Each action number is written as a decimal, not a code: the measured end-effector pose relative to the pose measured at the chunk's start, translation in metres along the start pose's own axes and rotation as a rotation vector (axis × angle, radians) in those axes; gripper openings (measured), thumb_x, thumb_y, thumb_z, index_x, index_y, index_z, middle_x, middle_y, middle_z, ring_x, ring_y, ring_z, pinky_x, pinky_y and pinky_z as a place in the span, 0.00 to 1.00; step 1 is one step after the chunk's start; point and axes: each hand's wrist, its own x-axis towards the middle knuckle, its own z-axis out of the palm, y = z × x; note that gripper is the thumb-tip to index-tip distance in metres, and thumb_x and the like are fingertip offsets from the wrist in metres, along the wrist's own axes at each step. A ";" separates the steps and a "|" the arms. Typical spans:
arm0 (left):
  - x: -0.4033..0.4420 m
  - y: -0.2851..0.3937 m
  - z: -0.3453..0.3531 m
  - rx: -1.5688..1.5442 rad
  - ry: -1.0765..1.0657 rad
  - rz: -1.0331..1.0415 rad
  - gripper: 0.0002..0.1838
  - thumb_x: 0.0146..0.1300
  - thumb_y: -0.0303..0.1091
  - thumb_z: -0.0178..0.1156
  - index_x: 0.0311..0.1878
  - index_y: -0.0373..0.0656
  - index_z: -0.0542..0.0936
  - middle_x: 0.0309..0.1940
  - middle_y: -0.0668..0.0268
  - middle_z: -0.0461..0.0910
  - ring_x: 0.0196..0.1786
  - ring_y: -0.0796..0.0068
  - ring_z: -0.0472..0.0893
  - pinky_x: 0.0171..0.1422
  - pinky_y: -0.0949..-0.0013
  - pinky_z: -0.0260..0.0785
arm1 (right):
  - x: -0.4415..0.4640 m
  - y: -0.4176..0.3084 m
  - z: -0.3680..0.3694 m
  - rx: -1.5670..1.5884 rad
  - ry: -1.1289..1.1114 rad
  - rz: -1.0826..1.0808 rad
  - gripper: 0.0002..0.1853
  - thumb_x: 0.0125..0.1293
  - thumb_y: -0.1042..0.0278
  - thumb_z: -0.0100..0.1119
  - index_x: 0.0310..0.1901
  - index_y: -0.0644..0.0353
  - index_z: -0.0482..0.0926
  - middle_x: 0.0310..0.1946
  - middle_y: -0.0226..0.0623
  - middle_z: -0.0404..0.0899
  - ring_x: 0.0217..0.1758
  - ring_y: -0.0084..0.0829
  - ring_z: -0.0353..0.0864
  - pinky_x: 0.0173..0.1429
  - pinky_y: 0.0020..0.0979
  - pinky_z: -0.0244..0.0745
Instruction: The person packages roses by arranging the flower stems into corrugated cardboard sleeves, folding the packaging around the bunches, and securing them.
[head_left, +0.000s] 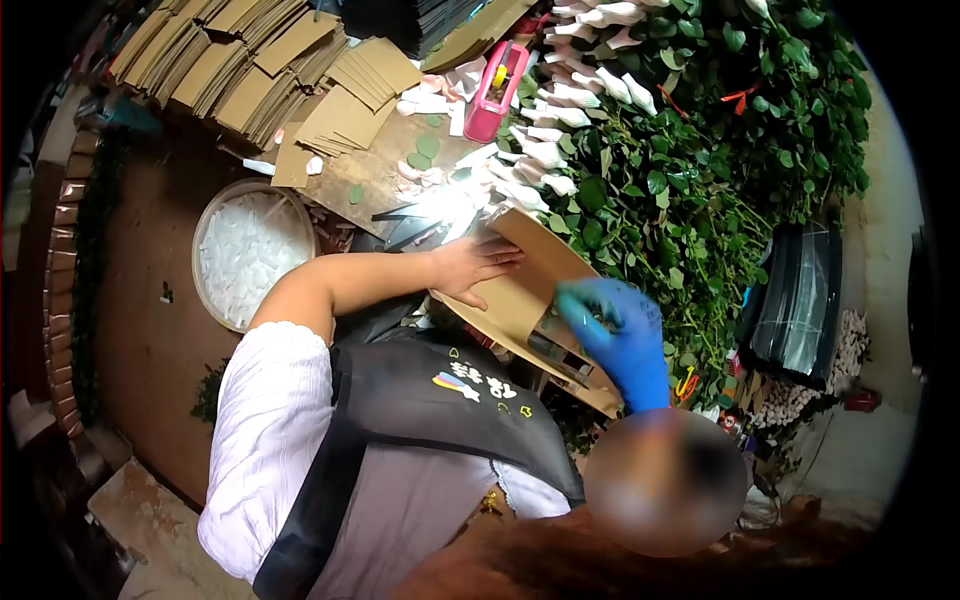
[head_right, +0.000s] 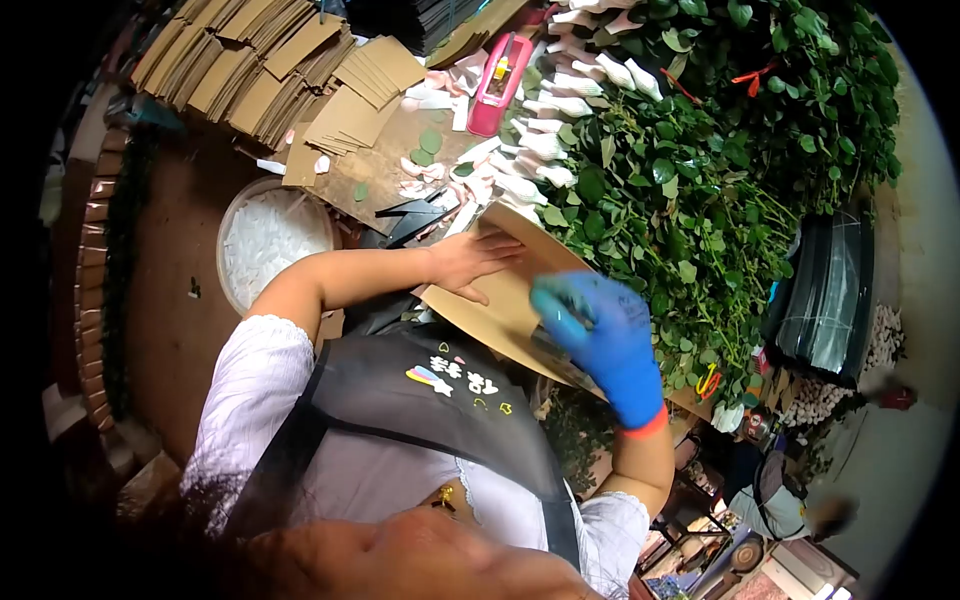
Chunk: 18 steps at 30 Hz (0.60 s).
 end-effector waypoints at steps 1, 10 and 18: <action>0.000 0.003 -0.004 0.015 -0.002 -0.002 0.52 0.63 0.69 0.55 0.77 0.34 0.61 0.80 0.50 0.55 0.83 0.55 0.51 0.85 0.50 0.39 | -0.004 0.000 -0.002 0.019 -0.039 0.044 0.30 0.61 0.58 0.72 0.63 0.58 0.77 0.49 0.41 0.84 0.45 0.46 0.84 0.51 0.41 0.79; 0.001 0.009 -0.010 0.014 -0.022 -0.042 0.53 0.62 0.71 0.52 0.77 0.35 0.60 0.80 0.50 0.56 0.83 0.56 0.53 0.86 0.50 0.34 | 0.009 0.079 0.069 -0.294 -0.102 0.209 0.25 0.67 0.53 0.64 0.63 0.52 0.75 0.46 0.45 0.84 0.46 0.48 0.84 0.49 0.45 0.80; 0.001 0.005 -0.011 0.010 0.010 -0.019 0.53 0.61 0.71 0.53 0.77 0.35 0.61 0.80 0.49 0.55 0.83 0.55 0.53 0.86 0.49 0.35 | 0.000 -0.031 0.019 0.019 -0.140 -0.084 0.35 0.58 0.52 0.74 0.64 0.60 0.75 0.56 0.50 0.81 0.51 0.48 0.84 0.55 0.43 0.79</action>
